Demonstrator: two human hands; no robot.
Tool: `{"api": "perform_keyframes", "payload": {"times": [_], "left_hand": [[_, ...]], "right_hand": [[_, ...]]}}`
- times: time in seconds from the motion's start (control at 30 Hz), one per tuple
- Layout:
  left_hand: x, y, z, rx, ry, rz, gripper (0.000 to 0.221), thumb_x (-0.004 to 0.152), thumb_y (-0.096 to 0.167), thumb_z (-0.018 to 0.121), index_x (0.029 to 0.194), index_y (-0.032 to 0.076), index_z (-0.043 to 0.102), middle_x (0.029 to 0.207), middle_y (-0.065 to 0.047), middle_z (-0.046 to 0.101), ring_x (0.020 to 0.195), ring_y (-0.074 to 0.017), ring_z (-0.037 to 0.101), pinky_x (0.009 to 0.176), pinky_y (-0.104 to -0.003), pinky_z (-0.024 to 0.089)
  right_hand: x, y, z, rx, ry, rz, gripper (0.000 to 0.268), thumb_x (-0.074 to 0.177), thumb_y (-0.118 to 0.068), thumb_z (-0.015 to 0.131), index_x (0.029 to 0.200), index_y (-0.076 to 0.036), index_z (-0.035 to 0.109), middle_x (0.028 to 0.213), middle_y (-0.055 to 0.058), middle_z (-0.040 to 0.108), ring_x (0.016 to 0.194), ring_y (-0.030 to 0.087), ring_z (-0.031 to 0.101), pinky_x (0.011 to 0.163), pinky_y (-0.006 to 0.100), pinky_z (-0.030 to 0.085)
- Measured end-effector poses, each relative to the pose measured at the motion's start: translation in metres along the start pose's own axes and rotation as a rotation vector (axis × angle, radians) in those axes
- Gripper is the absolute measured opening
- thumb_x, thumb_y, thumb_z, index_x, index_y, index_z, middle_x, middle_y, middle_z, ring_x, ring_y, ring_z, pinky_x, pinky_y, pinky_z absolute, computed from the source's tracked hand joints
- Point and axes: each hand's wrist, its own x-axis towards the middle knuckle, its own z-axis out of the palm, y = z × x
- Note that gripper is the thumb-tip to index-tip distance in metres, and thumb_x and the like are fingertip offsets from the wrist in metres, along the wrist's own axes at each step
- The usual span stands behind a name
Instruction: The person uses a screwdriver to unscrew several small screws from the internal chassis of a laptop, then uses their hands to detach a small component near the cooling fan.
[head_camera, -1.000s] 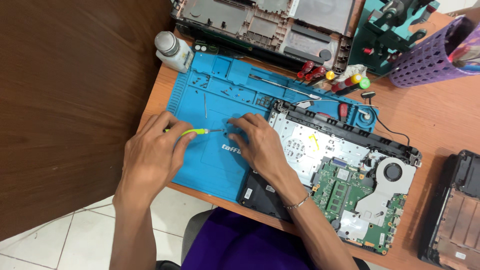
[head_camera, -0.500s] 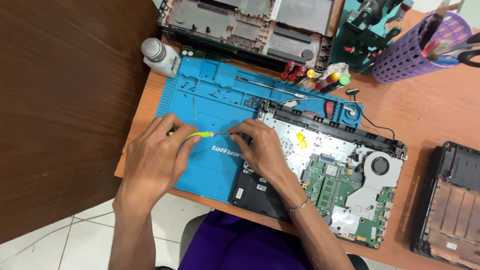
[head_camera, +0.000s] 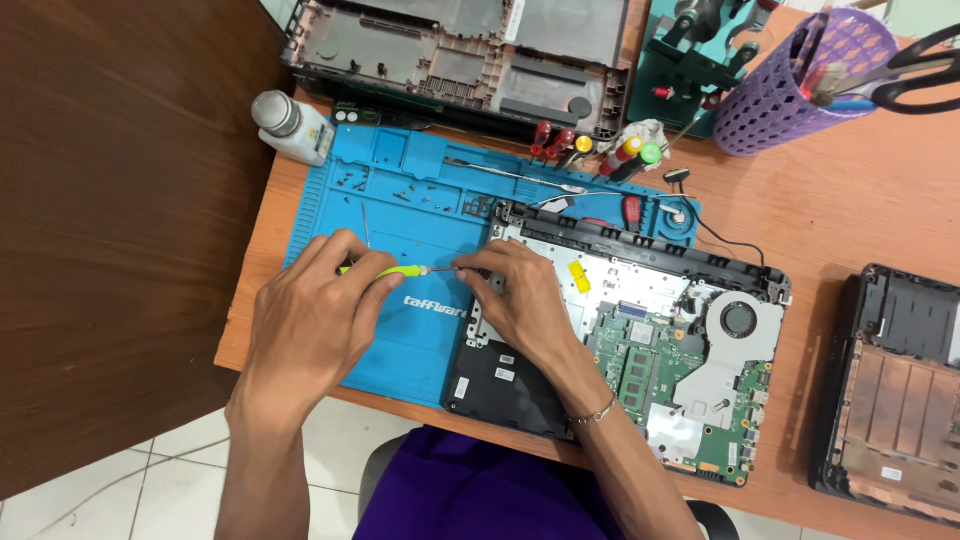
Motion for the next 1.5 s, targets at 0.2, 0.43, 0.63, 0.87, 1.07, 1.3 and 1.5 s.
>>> {"api": "perform_keyframes", "payload": {"times": [0.2, 0.43, 0.63, 0.87, 1.07, 1.3, 1.5], "left_hand": [[0.004, 0.006, -0.005, 0.015, -0.015, 0.009, 0.013, 0.092, 0.021, 0.073, 0.097, 0.009, 0.076, 0.087, -0.002, 0.062, 0.081, -0.0201, 0.064, 0.062, -0.039, 0.053], [0.008, 0.011, 0.001, 0.020, -0.026, 0.033, 0.011, 0.092, 0.020, 0.074, 0.095, 0.010, 0.076, 0.085, -0.002, 0.062, 0.079, -0.0194, 0.064, 0.061, -0.038, 0.052], [0.017, 0.018, 0.005, 0.009, -0.054, 0.067, 0.012, 0.089, 0.019, 0.075, 0.095, 0.009, 0.076, 0.081, -0.002, 0.062, 0.075, -0.0185, 0.062, 0.062, -0.037, 0.052], [0.038, 0.032, 0.005, -0.037, -0.090, 0.182, 0.013, 0.088, 0.017, 0.076, 0.086, 0.005, 0.072, 0.076, -0.006, 0.061, 0.074, -0.0242, 0.062, 0.064, -0.041, 0.051], [0.058, 0.041, 0.006, -0.025, -0.083, 0.306, 0.013, 0.087, 0.017, 0.075, 0.085, 0.004, 0.071, 0.082, -0.008, 0.062, 0.078, -0.0269, 0.064, 0.066, -0.043, 0.051], [0.080, 0.043, 0.017, 0.091, -0.097, 0.310, 0.018, 0.088, 0.018, 0.076, 0.079, 0.004, 0.070, 0.080, -0.009, 0.062, 0.081, -0.0274, 0.066, 0.066, -0.044, 0.051], [0.088, 0.042, 0.026, 0.116, -0.103, 0.333, 0.015, 0.087, 0.017, 0.075, 0.082, 0.004, 0.072, 0.080, -0.009, 0.063, 0.081, -0.0274, 0.066, 0.067, -0.045, 0.052]], "right_hand": [[-0.003, 0.003, -0.005, 0.006, 0.034, 0.000, 0.015, 0.086, -0.008, 0.077, 0.100, -0.003, 0.079, 0.089, 0.011, 0.074, 0.078, 0.025, 0.067, 0.065, 0.035, 0.054], [-0.003, 0.005, -0.010, 0.007, 0.018, 0.044, 0.016, 0.086, -0.009, 0.077, 0.102, -0.004, 0.080, 0.088, 0.010, 0.074, 0.077, 0.024, 0.066, 0.063, 0.036, 0.054], [-0.004, 0.008, -0.017, -0.029, 0.058, 0.014, 0.015, 0.085, -0.008, 0.078, 0.100, -0.004, 0.081, 0.085, 0.010, 0.074, 0.077, 0.025, 0.065, 0.067, 0.037, 0.053], [-0.008, 0.014, -0.029, -0.109, 0.082, 0.000, 0.015, 0.086, -0.008, 0.077, 0.100, -0.004, 0.081, 0.089, 0.009, 0.075, 0.080, 0.026, 0.066, 0.073, 0.038, 0.054], [-0.009, 0.017, -0.040, -0.123, 0.109, 0.066, 0.029, 0.085, -0.013, 0.080, 0.112, -0.004, 0.077, 0.099, 0.012, 0.074, 0.086, 0.027, 0.068, 0.077, 0.039, 0.056], [-0.013, 0.026, -0.055, -0.265, 0.166, 0.032, 0.033, 0.084, -0.012, 0.080, 0.115, -0.001, 0.074, 0.103, 0.013, 0.070, 0.098, 0.032, 0.063, 0.083, 0.044, 0.055], [-0.015, 0.032, -0.056, -0.250, 0.143, 0.068, 0.030, 0.084, -0.009, 0.077, 0.113, -0.003, 0.075, 0.107, 0.012, 0.069, 0.103, 0.029, 0.062, 0.077, 0.040, 0.057]]}}
